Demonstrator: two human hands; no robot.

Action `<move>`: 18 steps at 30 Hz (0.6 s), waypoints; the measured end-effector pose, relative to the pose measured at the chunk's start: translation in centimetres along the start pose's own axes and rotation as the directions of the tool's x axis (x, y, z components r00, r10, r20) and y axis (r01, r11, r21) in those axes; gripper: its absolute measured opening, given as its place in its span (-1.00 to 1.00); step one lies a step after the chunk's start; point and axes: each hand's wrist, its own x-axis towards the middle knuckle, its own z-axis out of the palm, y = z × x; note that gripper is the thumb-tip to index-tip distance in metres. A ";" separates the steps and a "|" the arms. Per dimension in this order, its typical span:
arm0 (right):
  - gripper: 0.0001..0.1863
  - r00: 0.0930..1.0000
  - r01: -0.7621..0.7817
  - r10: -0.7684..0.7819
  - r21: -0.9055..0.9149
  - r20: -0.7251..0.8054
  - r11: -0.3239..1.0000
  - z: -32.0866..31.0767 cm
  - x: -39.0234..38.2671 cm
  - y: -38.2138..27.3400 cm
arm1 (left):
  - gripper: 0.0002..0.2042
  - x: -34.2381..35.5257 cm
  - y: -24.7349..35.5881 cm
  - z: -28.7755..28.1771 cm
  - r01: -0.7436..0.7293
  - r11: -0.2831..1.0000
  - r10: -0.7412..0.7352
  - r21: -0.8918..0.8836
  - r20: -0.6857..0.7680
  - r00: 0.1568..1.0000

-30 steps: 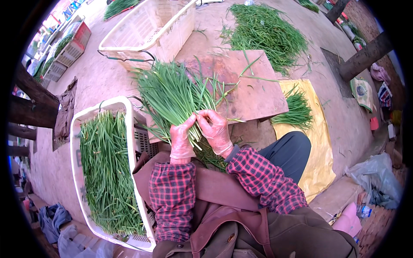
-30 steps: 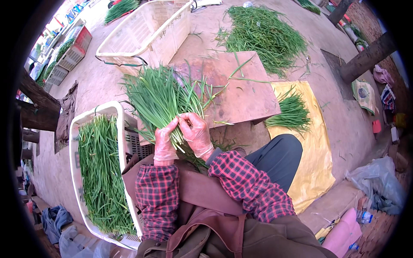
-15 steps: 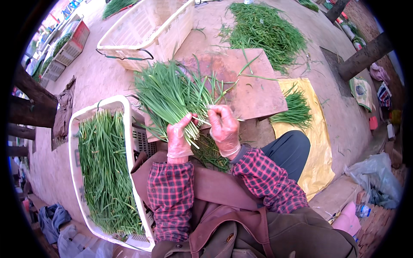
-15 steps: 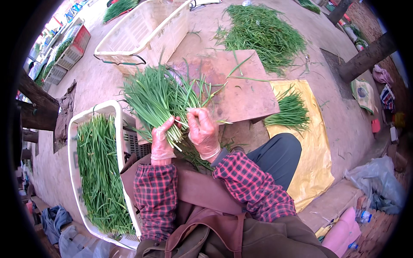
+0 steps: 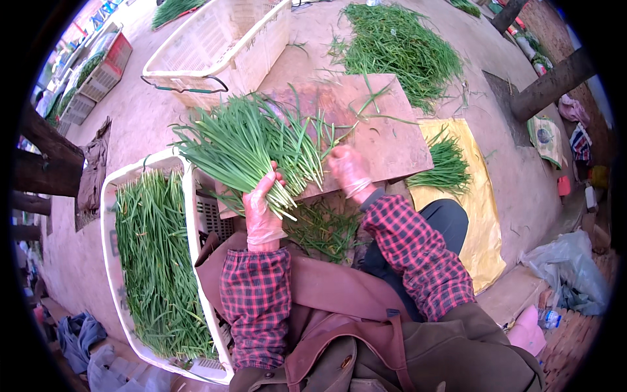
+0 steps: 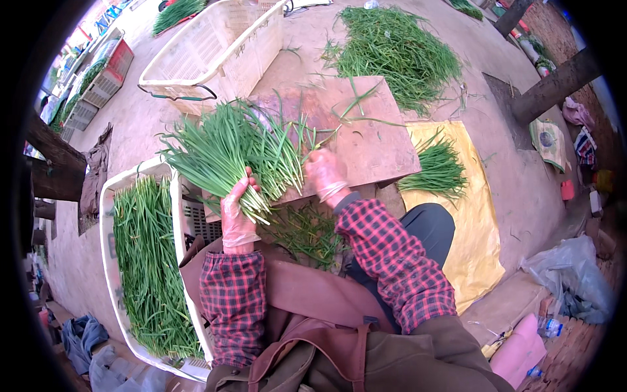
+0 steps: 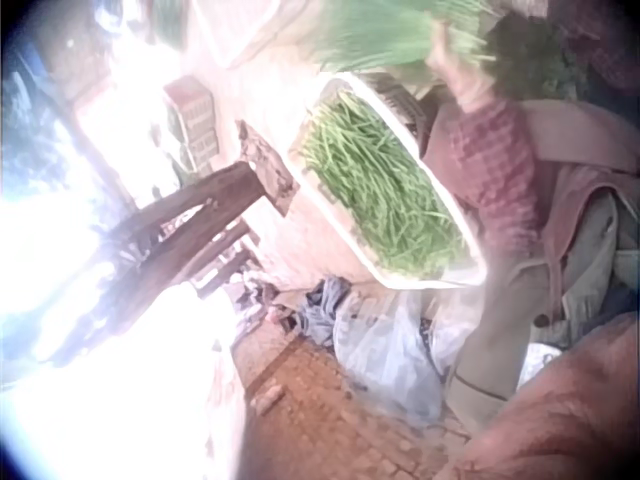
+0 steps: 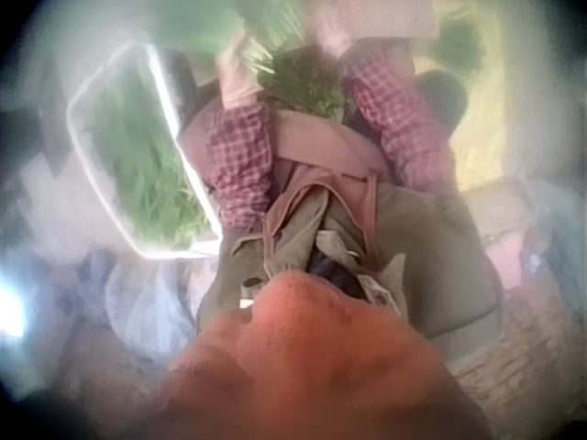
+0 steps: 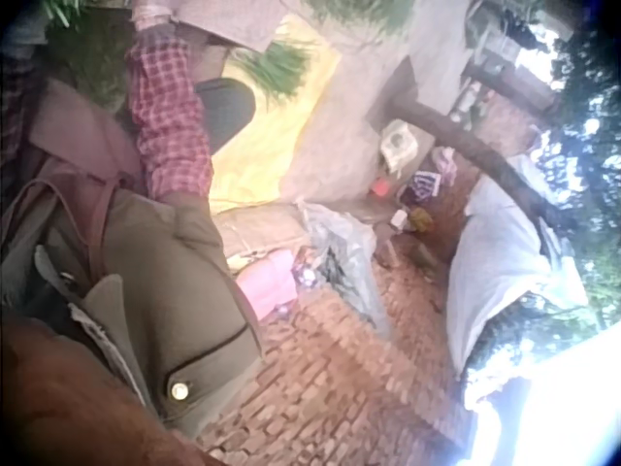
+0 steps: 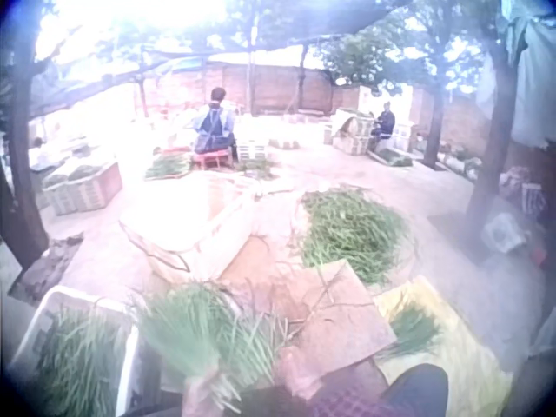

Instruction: The person sorts bundles of green leeks by hand, removing withered leaves and placing the cleaned bundles into a white plastic crate.

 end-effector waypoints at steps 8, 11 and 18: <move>-0.84 0.973 -0.127 0.153 -0.152 0.173 0.980 2.3 -1.1 -2.0 | -0.72 -0.4 -0.1 -0.4 0.042 0.996 -0.037 -0.075 0.063 0.997; -0.83 0.967 -0.138 0.167 -0.153 0.194 0.979 2.8 -1.5 -1.1 | -0.72 -0.5 -0.2 -0.4 0.054 0.998 -0.052 -0.025 0.050 0.997; -0.89 0.976 -0.108 0.150 -0.249 0.156 0.962 3.2 -1.8 -2.2 | -0.64 -0.3 -0.2 0.0 0.039 0.998 -0.036 -0.039 0.071 0.997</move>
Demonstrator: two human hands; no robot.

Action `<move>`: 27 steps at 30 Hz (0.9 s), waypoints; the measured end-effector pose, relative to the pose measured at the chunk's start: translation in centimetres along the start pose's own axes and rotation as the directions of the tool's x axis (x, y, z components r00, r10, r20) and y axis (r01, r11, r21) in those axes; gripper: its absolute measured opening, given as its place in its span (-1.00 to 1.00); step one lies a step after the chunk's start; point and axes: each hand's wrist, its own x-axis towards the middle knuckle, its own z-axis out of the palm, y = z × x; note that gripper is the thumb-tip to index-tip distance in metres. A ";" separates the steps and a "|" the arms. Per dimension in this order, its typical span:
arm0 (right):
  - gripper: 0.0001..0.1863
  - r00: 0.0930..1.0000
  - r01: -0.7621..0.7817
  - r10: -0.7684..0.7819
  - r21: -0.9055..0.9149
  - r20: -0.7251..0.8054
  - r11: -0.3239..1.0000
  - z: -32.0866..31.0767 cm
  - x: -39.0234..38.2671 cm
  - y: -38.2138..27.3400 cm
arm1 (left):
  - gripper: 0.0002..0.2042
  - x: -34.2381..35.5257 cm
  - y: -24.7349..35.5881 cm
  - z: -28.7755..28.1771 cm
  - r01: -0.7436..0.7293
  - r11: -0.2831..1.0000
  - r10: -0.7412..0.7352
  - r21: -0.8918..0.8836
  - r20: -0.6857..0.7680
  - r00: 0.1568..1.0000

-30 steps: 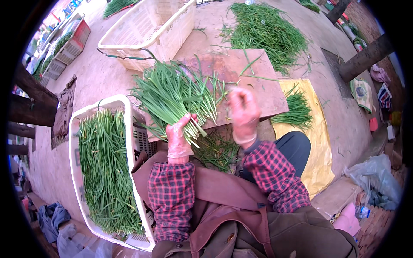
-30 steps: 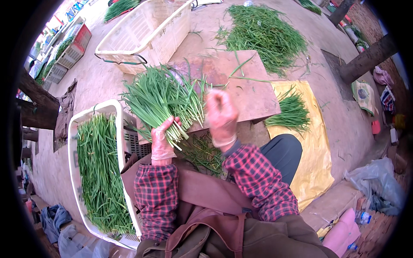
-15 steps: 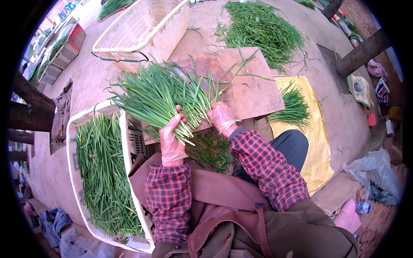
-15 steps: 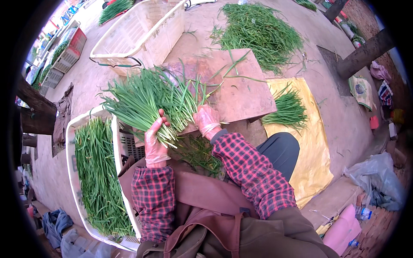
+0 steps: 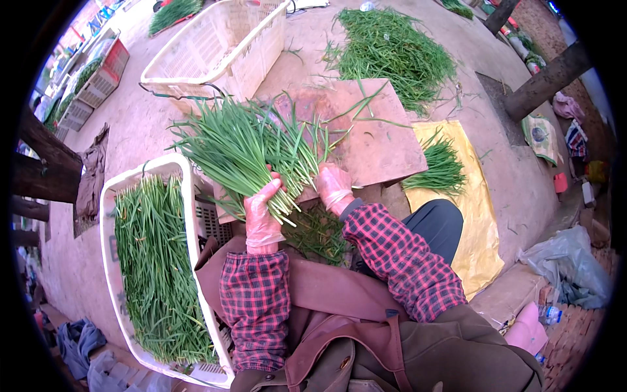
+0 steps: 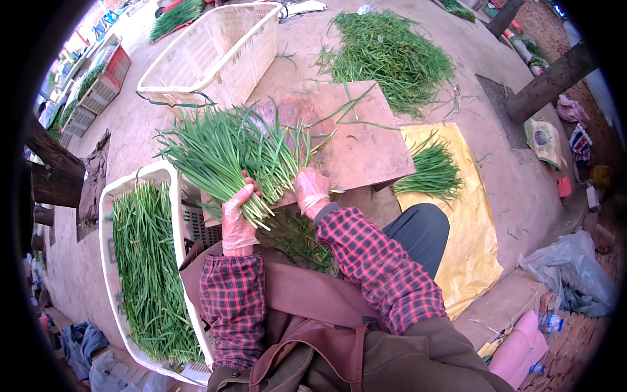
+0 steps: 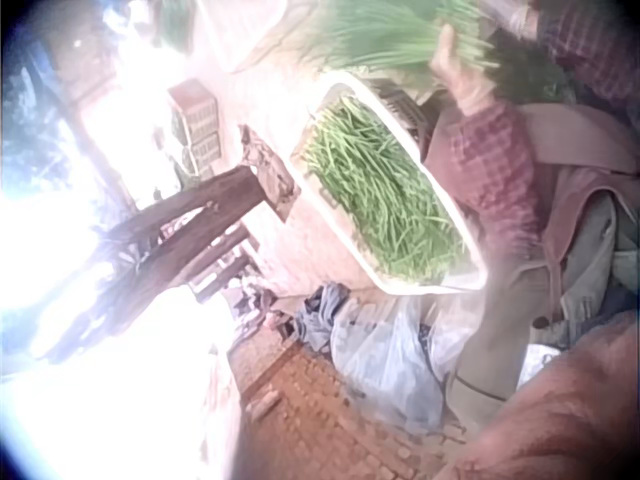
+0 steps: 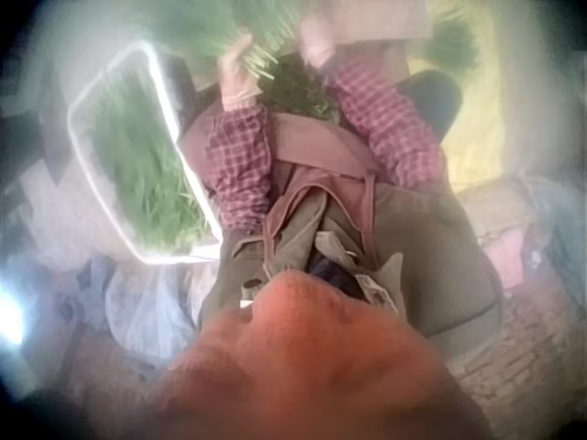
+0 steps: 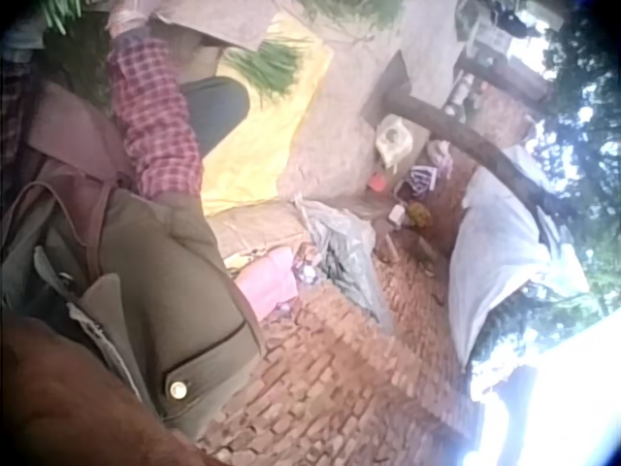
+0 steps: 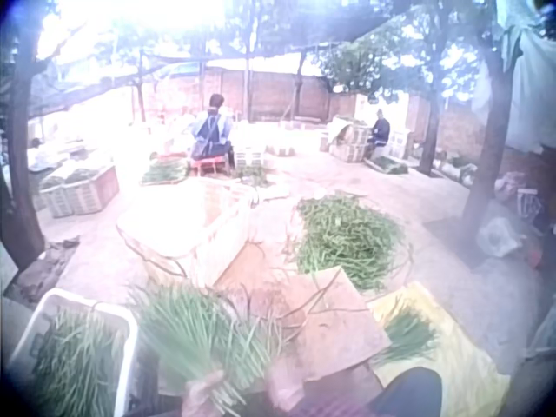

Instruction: The person sorts bundles of green leeks by hand, removing withered leaves and placing the cleaned bundles into a white plastic crate.

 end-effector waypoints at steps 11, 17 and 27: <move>-0.87 0.944 -0.318 0.212 0.860 0.251 0.398 -1.3 0.7 3.2 | -0.77 -0.2 0.3 -0.1 0.080 0.997 -0.079 0.005 -0.029 0.996; -0.82 0.961 0.079 0.158 0.774 -0.226 0.628 -8.6 -1.1 -0.3 | -0.74 -0.2 0.4 -0.4 0.056 0.998 -0.054 0.035 -0.050 0.997; -0.81 0.946 0.298 -0.125 0.646 -0.300 0.703 -7.6 -5.7 -6.2 | -0.74 0.2 -0.6 -0.9 0.063 0.989 -0.062 0.137 -0.015 0.998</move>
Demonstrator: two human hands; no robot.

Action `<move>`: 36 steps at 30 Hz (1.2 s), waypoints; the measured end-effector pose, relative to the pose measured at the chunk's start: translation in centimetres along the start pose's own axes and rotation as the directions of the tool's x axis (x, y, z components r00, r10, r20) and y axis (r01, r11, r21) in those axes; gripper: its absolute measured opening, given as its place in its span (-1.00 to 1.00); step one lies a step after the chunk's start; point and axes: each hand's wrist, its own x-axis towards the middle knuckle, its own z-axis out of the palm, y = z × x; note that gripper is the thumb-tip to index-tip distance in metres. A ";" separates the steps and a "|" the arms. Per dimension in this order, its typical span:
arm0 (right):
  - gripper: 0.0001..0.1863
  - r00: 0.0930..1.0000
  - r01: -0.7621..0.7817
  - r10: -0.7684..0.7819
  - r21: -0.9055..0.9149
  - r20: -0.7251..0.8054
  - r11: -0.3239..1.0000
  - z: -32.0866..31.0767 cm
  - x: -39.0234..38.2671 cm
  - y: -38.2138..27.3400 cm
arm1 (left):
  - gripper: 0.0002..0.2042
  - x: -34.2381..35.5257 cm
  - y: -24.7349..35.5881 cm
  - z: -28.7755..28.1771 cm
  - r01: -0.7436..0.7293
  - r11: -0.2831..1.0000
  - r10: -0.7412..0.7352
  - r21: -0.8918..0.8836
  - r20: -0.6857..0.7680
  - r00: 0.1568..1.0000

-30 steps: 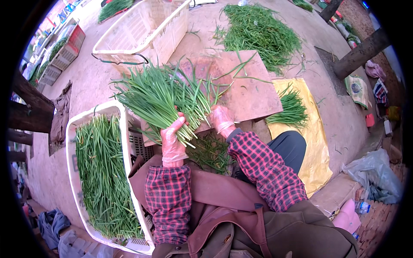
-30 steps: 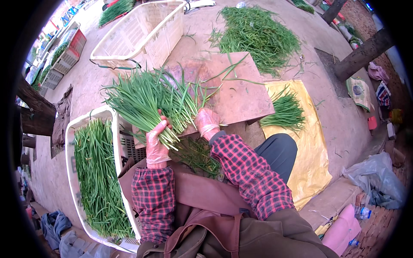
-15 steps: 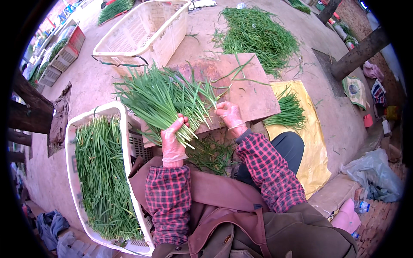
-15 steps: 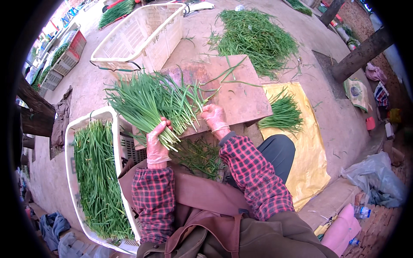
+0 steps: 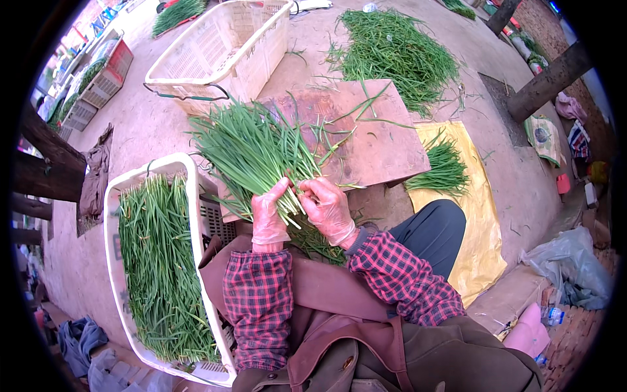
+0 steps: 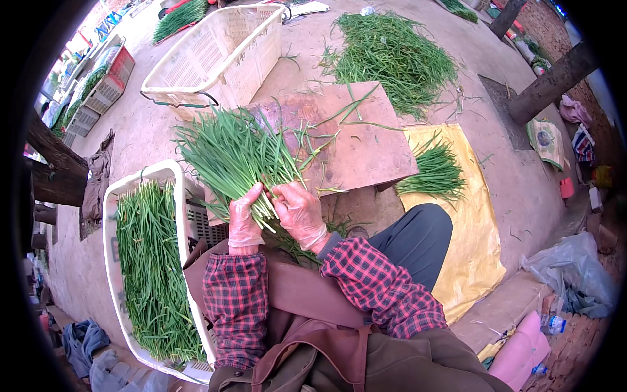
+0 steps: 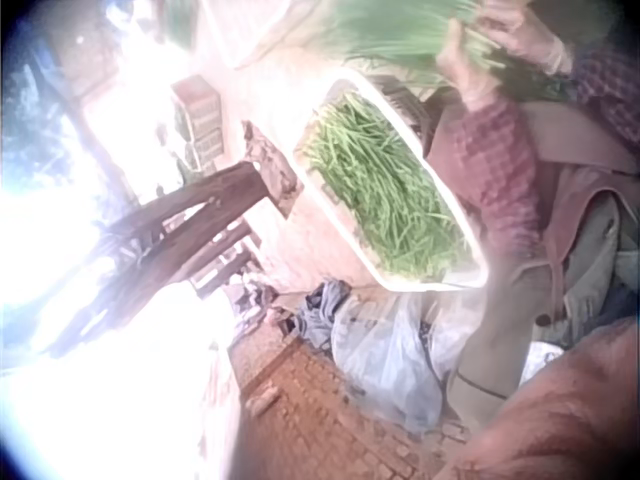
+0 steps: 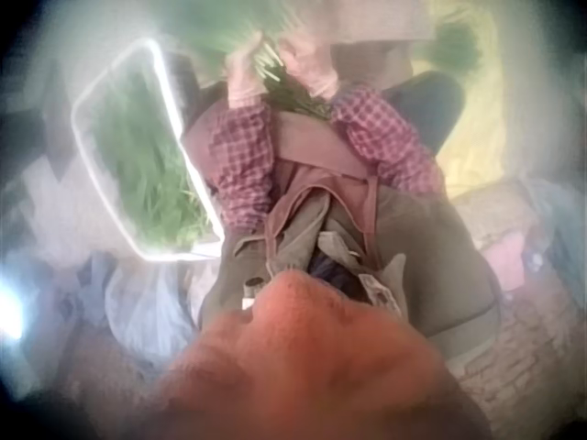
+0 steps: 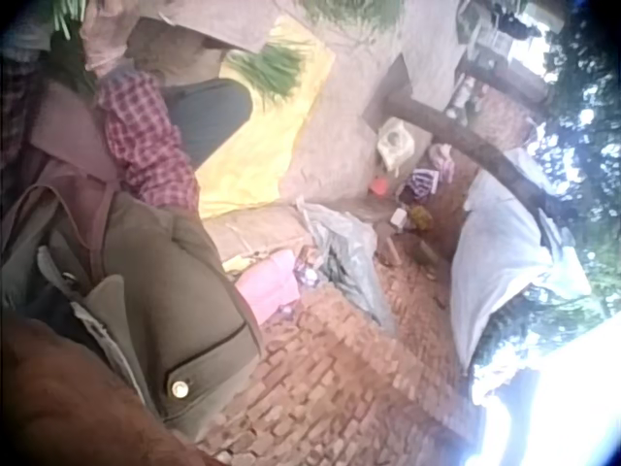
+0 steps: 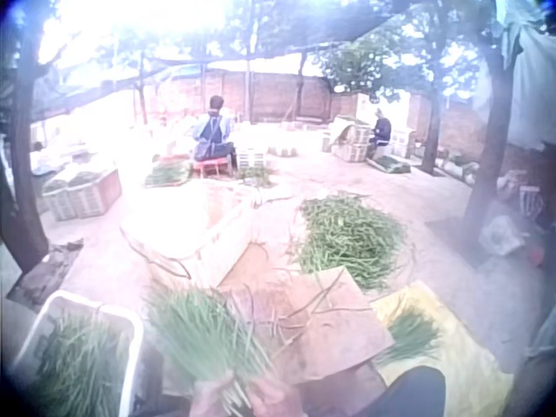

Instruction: The person sorts bundles of green leeks by hand, removing withered leaves and placing the cleaned bundles into a white plastic crate.

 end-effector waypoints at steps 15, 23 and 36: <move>-0.89 0.979 -0.199 0.202 0.295 0.022 0.934 1.4 0.4 1.1 | -0.77 0.4 -0.6 0.0 -0.172 0.981 0.177 0.087 -0.052 0.983; -0.79 0.927 -0.245 0.120 -0.331 -0.355 0.911 -6.0 7.2 11.7 | -0.84 0.3 0.4 0.5 -0.151 0.981 0.133 -0.124 -0.143 0.981; -0.88 0.991 -0.023 0.090 -0.535 0.099 0.845 -0.3 0.8 11.7 | -0.75 -0.1 0.9 0.2 -0.051 0.983 0.049 -0.178 -0.015 0.999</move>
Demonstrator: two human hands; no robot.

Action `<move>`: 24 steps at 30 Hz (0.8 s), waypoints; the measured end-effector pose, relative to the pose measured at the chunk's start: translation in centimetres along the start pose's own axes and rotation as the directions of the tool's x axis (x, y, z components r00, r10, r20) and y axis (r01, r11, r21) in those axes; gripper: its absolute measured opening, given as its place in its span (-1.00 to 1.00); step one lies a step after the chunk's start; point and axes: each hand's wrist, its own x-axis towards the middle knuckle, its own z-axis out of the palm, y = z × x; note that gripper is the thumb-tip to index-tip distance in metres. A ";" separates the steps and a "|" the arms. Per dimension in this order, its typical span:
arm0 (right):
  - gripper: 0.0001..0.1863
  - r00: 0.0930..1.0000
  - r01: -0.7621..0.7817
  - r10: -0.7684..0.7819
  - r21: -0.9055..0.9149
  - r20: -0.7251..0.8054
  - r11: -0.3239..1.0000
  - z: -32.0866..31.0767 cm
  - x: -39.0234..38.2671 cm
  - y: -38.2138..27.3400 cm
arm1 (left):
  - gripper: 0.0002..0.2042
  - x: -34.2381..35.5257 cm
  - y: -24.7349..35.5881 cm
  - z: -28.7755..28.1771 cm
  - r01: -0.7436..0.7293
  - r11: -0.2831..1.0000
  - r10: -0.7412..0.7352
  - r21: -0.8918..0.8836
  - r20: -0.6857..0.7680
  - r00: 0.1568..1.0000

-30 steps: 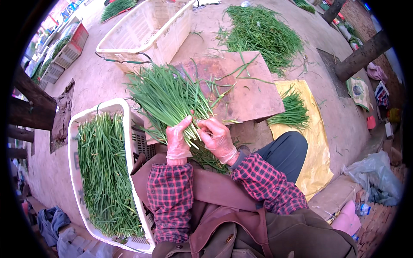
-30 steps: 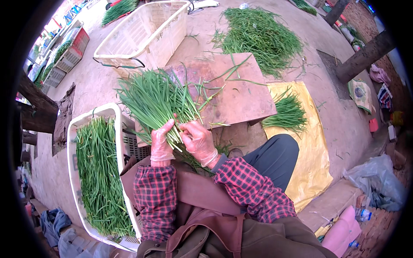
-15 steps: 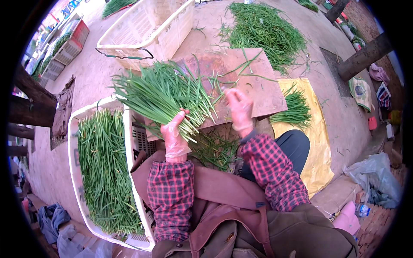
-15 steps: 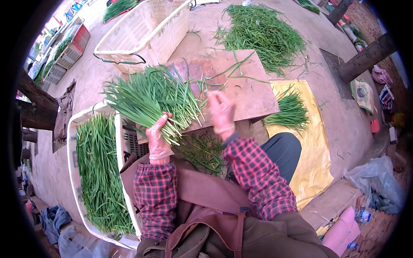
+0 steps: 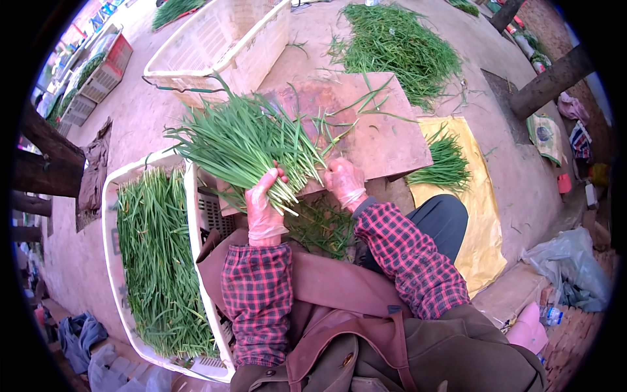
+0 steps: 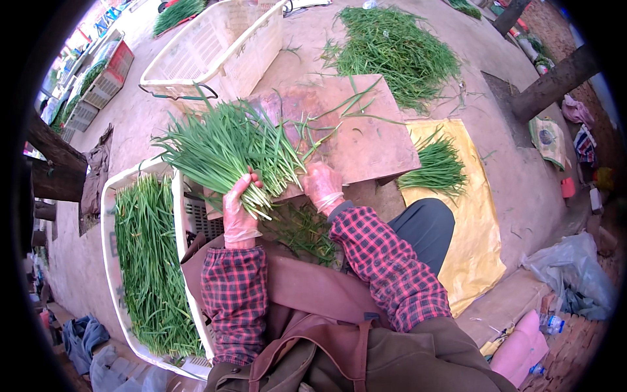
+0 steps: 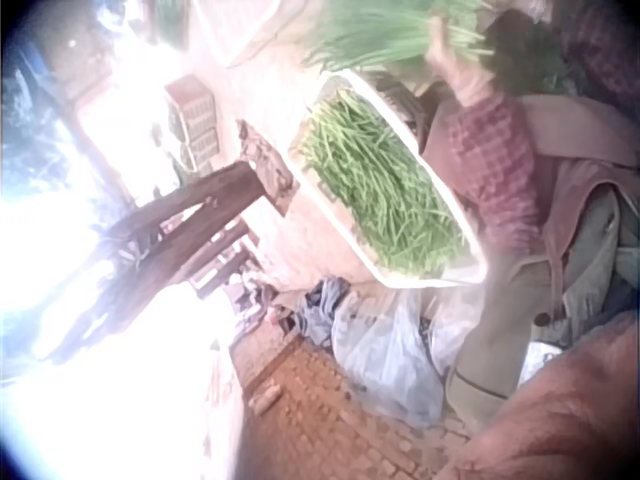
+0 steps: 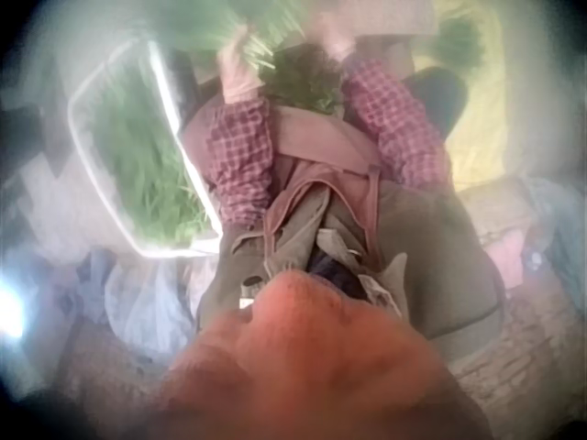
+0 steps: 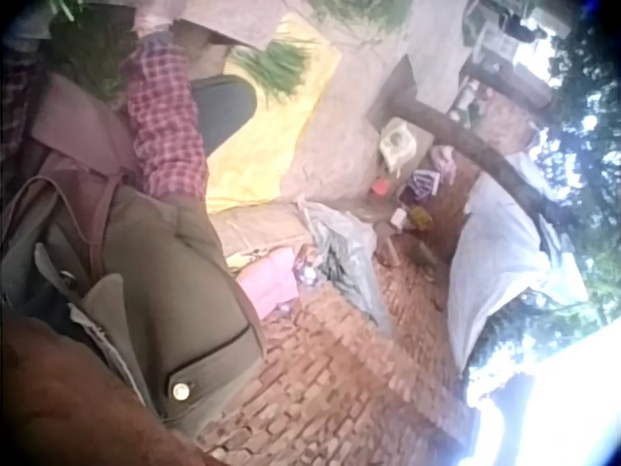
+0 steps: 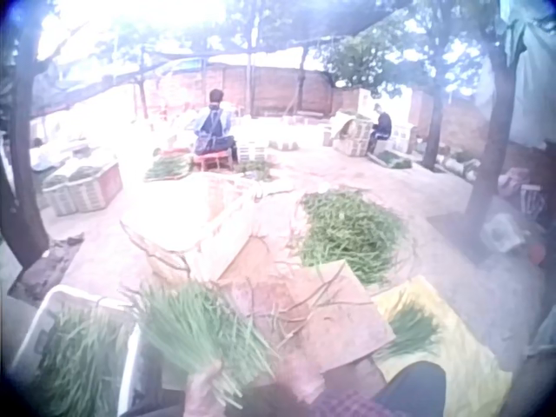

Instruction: The person sorts bundles of green leeks by hand, removing withered leaves and placing the cleaned bundles into a white plastic crate.

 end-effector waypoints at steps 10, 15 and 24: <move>-0.96 0.844 0.025 0.257 0.512 -0.471 0.859 -14.2 6.7 -3.9 | -0.70 0.4 -0.2 -0.2 0.041 0.988 -0.028 -0.152 0.089 0.996; -0.88 0.891 0.143 0.020 0.321 -0.454 0.936 -10.5 5.0 -3.5 | -0.74 0.6 -0.4 -0.6 0.077 0.993 -0.070 -0.087 0.087 0.994; -0.76 0.825 0.442 -0.332 0.156 -0.458 0.883 -7.7 0.5 -8.7 | -0.73 0.4 -0.8 -0.5 0.081 0.992 -0.079 0.100 -0.027 0.997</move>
